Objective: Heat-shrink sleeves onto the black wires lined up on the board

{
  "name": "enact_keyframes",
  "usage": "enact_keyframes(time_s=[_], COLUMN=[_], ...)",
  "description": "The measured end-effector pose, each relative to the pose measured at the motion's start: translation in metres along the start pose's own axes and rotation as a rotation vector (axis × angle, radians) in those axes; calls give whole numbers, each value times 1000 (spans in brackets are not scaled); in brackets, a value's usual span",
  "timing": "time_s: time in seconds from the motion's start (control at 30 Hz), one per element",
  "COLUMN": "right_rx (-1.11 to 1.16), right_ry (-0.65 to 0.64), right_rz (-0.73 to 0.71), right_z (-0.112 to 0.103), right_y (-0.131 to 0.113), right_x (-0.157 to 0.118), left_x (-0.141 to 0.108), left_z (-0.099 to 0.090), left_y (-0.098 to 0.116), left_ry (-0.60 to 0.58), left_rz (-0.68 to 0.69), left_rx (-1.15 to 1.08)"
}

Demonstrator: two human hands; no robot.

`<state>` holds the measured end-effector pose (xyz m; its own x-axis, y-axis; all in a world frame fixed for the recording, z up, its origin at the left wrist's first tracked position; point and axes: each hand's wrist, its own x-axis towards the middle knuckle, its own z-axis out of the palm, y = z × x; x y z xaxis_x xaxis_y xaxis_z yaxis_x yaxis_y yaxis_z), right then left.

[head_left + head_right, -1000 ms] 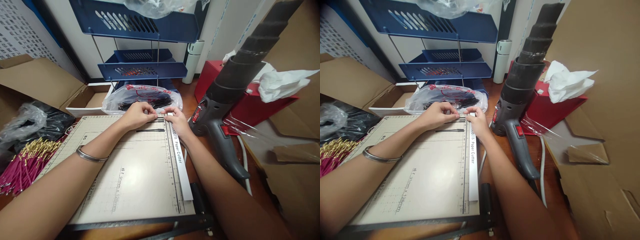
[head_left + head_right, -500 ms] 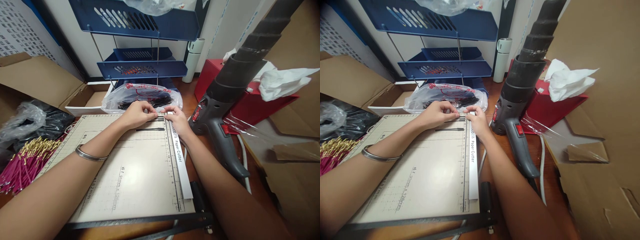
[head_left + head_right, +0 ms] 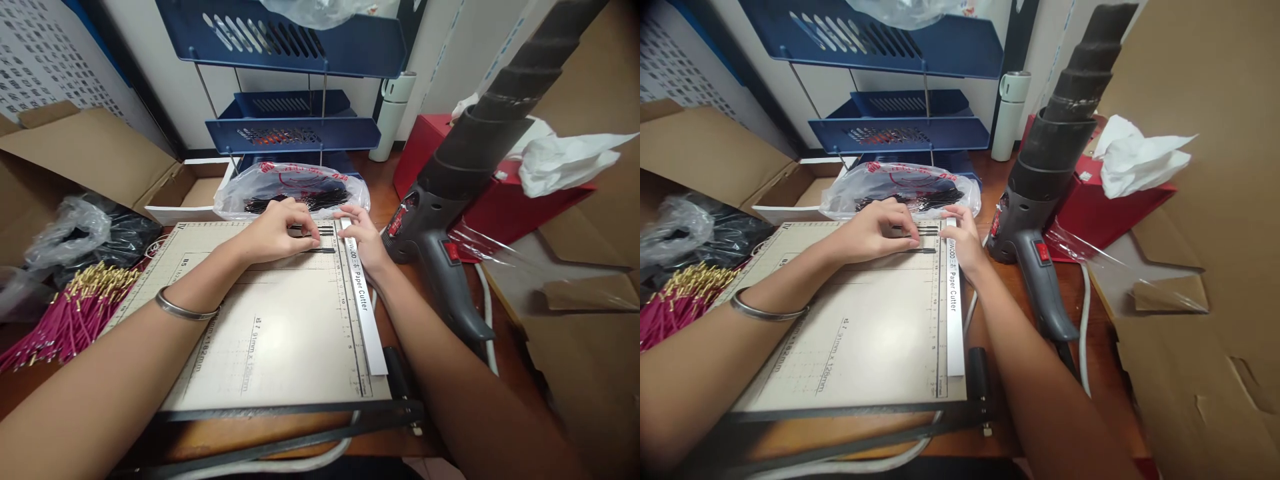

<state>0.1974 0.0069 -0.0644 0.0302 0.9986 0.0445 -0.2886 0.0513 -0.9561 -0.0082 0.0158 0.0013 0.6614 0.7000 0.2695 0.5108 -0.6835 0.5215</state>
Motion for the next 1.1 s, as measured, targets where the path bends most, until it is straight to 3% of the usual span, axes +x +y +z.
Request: enact_keyframes(time_s=[0.33, 0.53, 1.1], right_rx=[-14, -7, -27], right_ry=[-58, -58, -38], right_rz=[12, 20, -11], right_z=[-3, -2, -1], right_y=[1, 0, 3], right_x=[-8, -8, -6], left_x=[2, 4, 4], left_z=[2, 4, 3], left_y=[-2, 0, 2], left_ry=[-70, -34, -2], left_rz=[-8, 38, 116], left_rx=[39, 187, 316])
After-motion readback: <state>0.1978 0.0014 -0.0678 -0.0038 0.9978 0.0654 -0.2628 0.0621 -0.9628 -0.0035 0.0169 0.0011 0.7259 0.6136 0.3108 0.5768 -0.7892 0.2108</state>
